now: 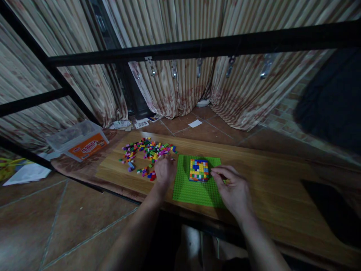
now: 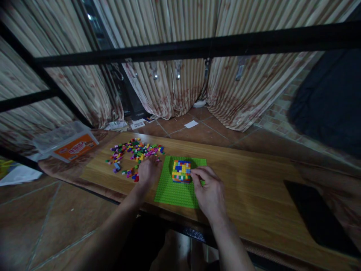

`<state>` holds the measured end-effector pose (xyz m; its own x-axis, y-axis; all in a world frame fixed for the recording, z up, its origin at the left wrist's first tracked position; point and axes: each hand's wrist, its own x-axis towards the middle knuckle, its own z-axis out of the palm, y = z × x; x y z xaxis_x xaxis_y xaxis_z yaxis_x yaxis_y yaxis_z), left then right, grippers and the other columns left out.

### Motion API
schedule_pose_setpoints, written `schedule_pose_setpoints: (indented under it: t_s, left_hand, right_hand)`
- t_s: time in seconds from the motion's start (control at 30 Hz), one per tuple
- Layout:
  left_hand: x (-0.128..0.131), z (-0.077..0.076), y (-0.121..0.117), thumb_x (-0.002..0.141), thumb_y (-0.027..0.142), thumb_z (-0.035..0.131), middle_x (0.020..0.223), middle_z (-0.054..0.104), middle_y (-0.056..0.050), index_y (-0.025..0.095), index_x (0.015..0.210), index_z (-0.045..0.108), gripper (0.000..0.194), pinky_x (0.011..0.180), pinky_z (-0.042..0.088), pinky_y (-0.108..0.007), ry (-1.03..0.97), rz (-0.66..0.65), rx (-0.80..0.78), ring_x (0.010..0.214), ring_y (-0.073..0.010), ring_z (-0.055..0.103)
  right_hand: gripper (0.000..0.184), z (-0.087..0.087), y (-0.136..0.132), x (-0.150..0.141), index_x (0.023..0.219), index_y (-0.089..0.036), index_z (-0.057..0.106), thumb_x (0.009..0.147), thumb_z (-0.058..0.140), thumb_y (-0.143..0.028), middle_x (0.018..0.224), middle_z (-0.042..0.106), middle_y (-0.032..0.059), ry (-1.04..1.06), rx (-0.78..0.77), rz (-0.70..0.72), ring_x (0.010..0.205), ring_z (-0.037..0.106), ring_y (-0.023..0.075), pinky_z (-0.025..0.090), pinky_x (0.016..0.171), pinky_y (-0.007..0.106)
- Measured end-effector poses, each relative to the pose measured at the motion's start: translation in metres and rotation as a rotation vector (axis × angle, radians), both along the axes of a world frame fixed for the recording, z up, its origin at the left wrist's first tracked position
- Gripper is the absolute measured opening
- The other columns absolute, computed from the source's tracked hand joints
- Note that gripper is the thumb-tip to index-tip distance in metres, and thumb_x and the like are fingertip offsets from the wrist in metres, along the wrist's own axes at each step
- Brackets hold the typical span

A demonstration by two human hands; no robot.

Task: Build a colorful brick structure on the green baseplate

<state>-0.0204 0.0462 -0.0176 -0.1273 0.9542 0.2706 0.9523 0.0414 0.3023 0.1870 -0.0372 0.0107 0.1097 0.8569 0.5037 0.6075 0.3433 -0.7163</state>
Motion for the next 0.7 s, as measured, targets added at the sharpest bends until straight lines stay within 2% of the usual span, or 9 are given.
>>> schedule_pose_setpoints:
  t_s: [0.2,0.33,0.43,0.53,0.63,0.7]
  left_hand:
    - [-0.004,-0.009,0.000,0.083,0.014,0.044,0.090,0.071,-0.011,0.017,0.093,0.067,0.025,0.074,0.045,-0.031,-0.006,-0.022,-0.033,0.085,-0.0234,0.065]
    - [-0.009,-0.003,-0.007,0.082,0.012,0.048,0.090,0.071,-0.009,0.018,0.088,0.066,0.021,0.078,0.044,-0.030,-0.042,-0.088,-0.012,0.088,-0.0218,0.065]
    - [-0.003,0.010,-0.027,0.082,0.013,0.050,0.081,0.069,-0.006,0.018,0.080,0.064,0.014,0.077,0.045,-0.029,-0.149,-0.186,0.055,0.083,-0.0199,0.064]
    - [0.013,0.024,-0.058,0.085,0.015,0.053,0.086,0.069,-0.003,0.019,0.084,0.062,0.010,0.080,0.045,-0.031,-0.288,-0.342,0.182,0.085,-0.0182,0.063]
    - [0.033,0.031,-0.079,0.087,0.017,0.054,0.087,0.069,-0.003,0.020,0.088,0.063,0.010,0.083,0.044,-0.034,-0.268,-0.496,0.228,0.086,-0.0184,0.061]
    - [0.043,0.030,-0.083,0.087,0.017,0.055,0.085,0.069,-0.003,0.020,0.089,0.064,0.010,0.082,0.043,-0.034,-0.233,-0.524,0.224,0.085,-0.0186,0.060]
  right_hand:
    - [0.016,0.001,0.001,0.001,0.085,-0.022,0.070,0.087,0.054,-0.027,0.088,0.067,0.0043,0.004,-0.012,-0.036,0.082,0.064,0.0184,0.050,0.074,0.032]
    - [0.016,0.003,0.002,0.000,0.083,-0.022,0.069,0.087,0.054,-0.027,0.086,0.067,0.0038,-0.001,-0.017,-0.040,0.080,0.064,0.0185,0.050,0.073,0.031]
    - [0.017,0.002,0.002,0.000,0.083,-0.022,0.070,0.087,0.053,-0.027,0.086,0.068,0.0043,0.005,-0.020,-0.046,0.079,0.064,0.0184,0.050,0.071,0.031]
    - [0.017,0.002,0.003,-0.001,0.084,-0.022,0.070,0.087,0.053,-0.025,0.086,0.068,0.0043,-0.001,-0.034,-0.042,0.079,0.064,0.0183,0.050,0.072,0.031]
    - [0.017,0.002,0.004,-0.002,0.084,-0.021,0.070,0.086,0.054,-0.025,0.085,0.068,0.0039,-0.010,-0.059,-0.035,0.078,0.064,0.0179,0.050,0.072,0.031]
    - [0.016,0.002,0.004,-0.002,0.084,-0.021,0.070,0.086,0.054,-0.024,0.085,0.068,0.0039,-0.009,-0.065,-0.031,0.077,0.064,0.0176,0.050,0.071,0.031]
